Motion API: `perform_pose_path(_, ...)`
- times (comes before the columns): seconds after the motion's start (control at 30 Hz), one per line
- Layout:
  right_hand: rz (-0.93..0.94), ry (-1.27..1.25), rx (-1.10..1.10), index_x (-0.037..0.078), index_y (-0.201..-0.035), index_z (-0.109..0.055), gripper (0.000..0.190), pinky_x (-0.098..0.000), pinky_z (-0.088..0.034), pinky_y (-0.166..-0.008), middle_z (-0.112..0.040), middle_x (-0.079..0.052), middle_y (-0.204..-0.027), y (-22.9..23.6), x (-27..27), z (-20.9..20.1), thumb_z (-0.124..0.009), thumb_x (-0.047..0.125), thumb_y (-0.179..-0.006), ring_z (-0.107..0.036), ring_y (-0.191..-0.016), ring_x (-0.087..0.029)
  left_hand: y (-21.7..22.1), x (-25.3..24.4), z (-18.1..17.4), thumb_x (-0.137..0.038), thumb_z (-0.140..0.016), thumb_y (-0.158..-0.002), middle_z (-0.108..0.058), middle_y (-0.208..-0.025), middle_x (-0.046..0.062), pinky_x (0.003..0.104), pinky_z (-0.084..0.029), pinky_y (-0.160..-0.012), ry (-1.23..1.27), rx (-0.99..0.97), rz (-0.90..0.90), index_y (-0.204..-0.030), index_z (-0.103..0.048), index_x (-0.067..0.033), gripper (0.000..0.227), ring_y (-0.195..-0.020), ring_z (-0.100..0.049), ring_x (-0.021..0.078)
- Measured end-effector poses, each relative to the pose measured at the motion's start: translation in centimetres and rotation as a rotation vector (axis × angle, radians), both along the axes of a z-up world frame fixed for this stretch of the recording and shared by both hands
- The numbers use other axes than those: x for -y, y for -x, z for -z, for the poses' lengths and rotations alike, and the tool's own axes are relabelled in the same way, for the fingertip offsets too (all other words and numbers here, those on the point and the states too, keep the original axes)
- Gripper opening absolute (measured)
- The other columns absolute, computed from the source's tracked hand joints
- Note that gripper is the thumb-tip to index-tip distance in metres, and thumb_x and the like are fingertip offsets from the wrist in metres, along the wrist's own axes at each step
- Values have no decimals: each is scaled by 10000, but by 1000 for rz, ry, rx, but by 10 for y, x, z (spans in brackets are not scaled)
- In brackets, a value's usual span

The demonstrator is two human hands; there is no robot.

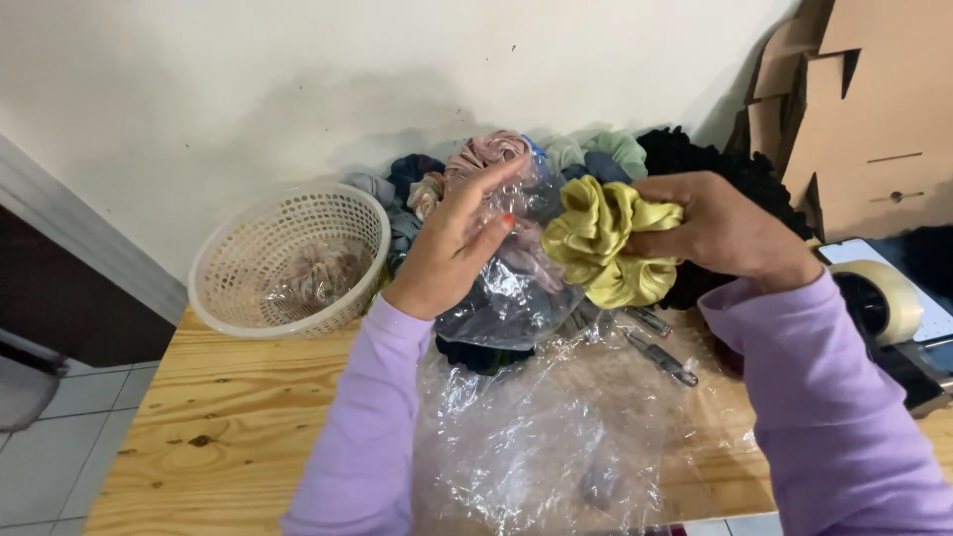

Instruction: The person uses a specialized hook tool to pull loose threads from fabric scrunchies and then places the scrunchies into a clear plastic bag.

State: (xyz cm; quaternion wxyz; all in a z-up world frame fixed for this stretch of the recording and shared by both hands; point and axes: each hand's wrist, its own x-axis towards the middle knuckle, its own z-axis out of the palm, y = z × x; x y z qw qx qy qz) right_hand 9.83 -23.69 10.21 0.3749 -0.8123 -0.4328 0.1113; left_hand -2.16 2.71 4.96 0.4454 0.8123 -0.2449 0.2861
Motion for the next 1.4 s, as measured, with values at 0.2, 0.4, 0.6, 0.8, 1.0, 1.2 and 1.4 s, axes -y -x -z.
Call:
perform_pose_path(0.2,64,-93,167,31,-1207,-707,376,-351,-636,-824,-774,-118,-1146,-5,6,-35,-743,48,-833,-772,-928,-244,13,1,-22,23,-574,-1009,-334,-1643,199,335,-665,-911,12,-68,-63,-1552,-312,-137,623,-799,-623,101)
perform_pose_path(0.4,-71,97,66,106,-1182,-752,356,-415,-666,-902,-822,-99,-1110,-20,5,-30,-692,43,-837,-809,-939,-288,20,-4,-14,-91,-608,-1056,-303,-1639,192,491,-568,-1139,-43,23,-91,-1560,-328,-138,578,-1387,-554,382)
perform_pose_path(0.6,-20,147,-84,76,-1146,-797,401,-320,-633,-844,-839,-71,-1048,6,-13,-34,-812,97,-746,-795,-913,-214,3,7,6,8,-637,-987,-570,-1444,162,472,-465,-1194,-257,136,-196,-1433,-505,-67,471,-1354,-565,337)
perform_pose_path(0.8,-23,140,-186,31,-1128,-806,345,-315,-632,-798,-835,-88,-1009,3,-17,-24,-787,43,-784,-780,-880,-211,-7,10,21,-11,-719,-882,-636,-1233,170,406,-621,-944,-222,100,-330,-1011,-657,-40,146,-1018,-697,295)
perform_pose_path(1.0,27,95,-172,77,-1229,-756,418,-319,-604,-894,-817,-62,-1084,2,-18,-15,-753,126,-814,-766,-998,-198,-7,12,26,16,-725,-788,-611,-1193,114,477,-510,-1063,-316,233,-440,-793,-546,-94,211,-1154,-627,302)
perform_pose_path(1.2,243,-214,-243,37,-1185,-717,356,-355,-512,-1033,-768,-74,-1169,16,-16,-18,-708,87,-832,-704,-1106,-210,-21,3,49,-7,-651,-878,-698,-1044,43,267,-595,-592,-416,168,-440,-860,-520,-135,184,-798,-684,154)
perform_pose_path(1.4,238,-565,-183,3,-1151,-659,293,-324,-529,-573,-666,-126,-830,6,-38,5,-768,90,-894,-658,-712,-206,-31,1,57,-223,-446,-1052,-537,-700,68,415,-481,-494,-406,23,-258,-937,-503,-187,133,-569,-590,364)
